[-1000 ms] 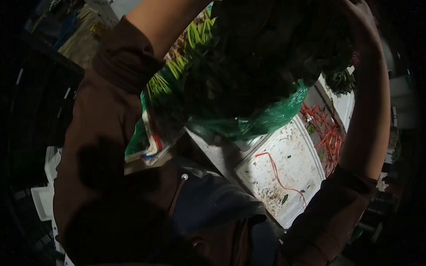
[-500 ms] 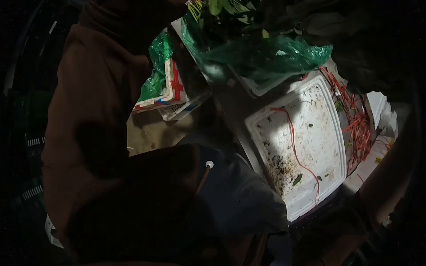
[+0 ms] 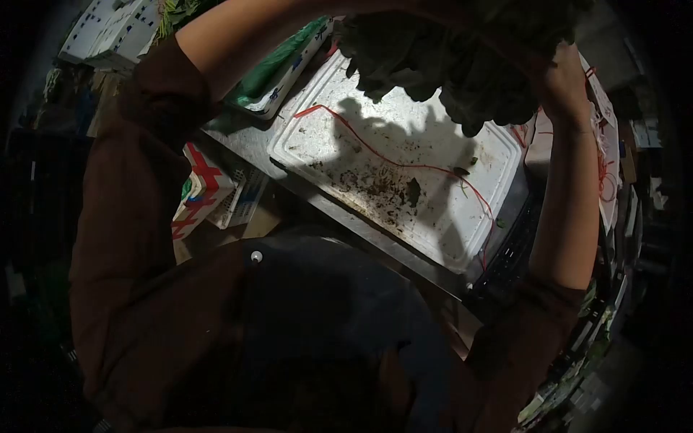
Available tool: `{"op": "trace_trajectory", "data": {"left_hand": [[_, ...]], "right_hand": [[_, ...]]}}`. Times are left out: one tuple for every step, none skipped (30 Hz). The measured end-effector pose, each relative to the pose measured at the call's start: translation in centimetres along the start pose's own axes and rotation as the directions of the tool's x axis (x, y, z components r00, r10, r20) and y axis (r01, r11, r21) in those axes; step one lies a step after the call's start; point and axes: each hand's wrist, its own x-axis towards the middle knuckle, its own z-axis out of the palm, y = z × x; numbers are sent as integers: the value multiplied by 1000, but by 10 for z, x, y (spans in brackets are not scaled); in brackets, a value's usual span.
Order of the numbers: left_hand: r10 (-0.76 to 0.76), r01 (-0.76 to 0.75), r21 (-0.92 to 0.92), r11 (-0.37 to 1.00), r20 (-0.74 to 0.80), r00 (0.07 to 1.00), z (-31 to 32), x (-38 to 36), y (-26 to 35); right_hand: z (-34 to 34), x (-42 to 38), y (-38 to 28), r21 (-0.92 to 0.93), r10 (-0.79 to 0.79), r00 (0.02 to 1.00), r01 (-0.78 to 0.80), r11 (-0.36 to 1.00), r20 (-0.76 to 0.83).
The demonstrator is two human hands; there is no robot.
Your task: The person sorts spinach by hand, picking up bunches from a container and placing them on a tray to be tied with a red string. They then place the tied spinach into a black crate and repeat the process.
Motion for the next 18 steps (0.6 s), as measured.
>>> {"op": "trace_trajectory", "data": {"left_hand": [[18, -18, 17, 1000, 9, 1000, 4, 4, 1], [33, -34, 34, 999, 16, 999, 7, 9, 1], [51, -52, 55, 997, 20, 999, 8, 13, 2], [66, -68, 75, 995, 24, 998, 9, 18, 3], [78, -81, 98, 992, 28, 997, 13, 23, 4], [176, -163, 243, 956, -34, 984, 38, 6, -10], [217, -226, 333, 915, 63, 974, 51, -10, -18], [245, -292, 411, 863, 163, 956, 63, -25, -22], [166, -266, 345, 900, 293, 941, 76, -46, -25], [161, -304, 370, 878, 371, 915, 86, -67, -28], [151, -343, 389, 855, 446, 882, 94, -88, -30], [123, -366, 432, 824, 495, 860, 103, -109, -30], [87, -387, 469, 794, 542, 836, 107, -125, -30], [-19, -332, 466, 820, 602, 799, 112, -141, -30], [-26, -324, 471, 820, 597, 802, 112, -149, -26], [-178, -211, 549, 809, 570, 802, 111, -157, -22], [-327, -98, 624, 775, 530, 783, 110, -165, -20], [-320, -104, 657, 747, 493, 809, 105, -168, -17]], "right_hand": [[1, -11, 2, -88, 76, 997, -78, 993, -25], [4, -20, 5, -173, 148, 987, -156, 973, -54], [10, -25, 5, -177, 146, 988, -154, 972, -57], [24, -30, 3, -185, -58, 985, 27, 982, -164], [41, -35, 2, -209, -258, 929, 206, 956, -265], [56, -44, 4, -250, -443, 823, 373, 893, -355], [70, -61, 13, -311, -351, 887, 256, 915, -302], [86, -81, 21, -375, -246, 936, 139, 916, -253], [103, -97, 23, -399, -214, 955, 118, 909, -205], [123, -114, 22, -421, -175, 972, 95, 902, -154], [142, -130, 23, -500, -94, 995, 61, 864, -41], [158, -146, 22, -579, -5, 998, 41, 814, 64], [166, -156, 19, -573, -3, 989, 89, 814, 149], [172, -163, 17, -567, -10, 974, 141, 812, 228], [175, -166, 14, -566, -14, 971, 151, 810, 239], [172, -167, 12, -560, -21, 969, 160, 813, 247], [166, -166, 10, -579, 20, 963, 146, 802, 269], [161, -163, 5, -597, 60, 954, 133, 791, 292]]}}
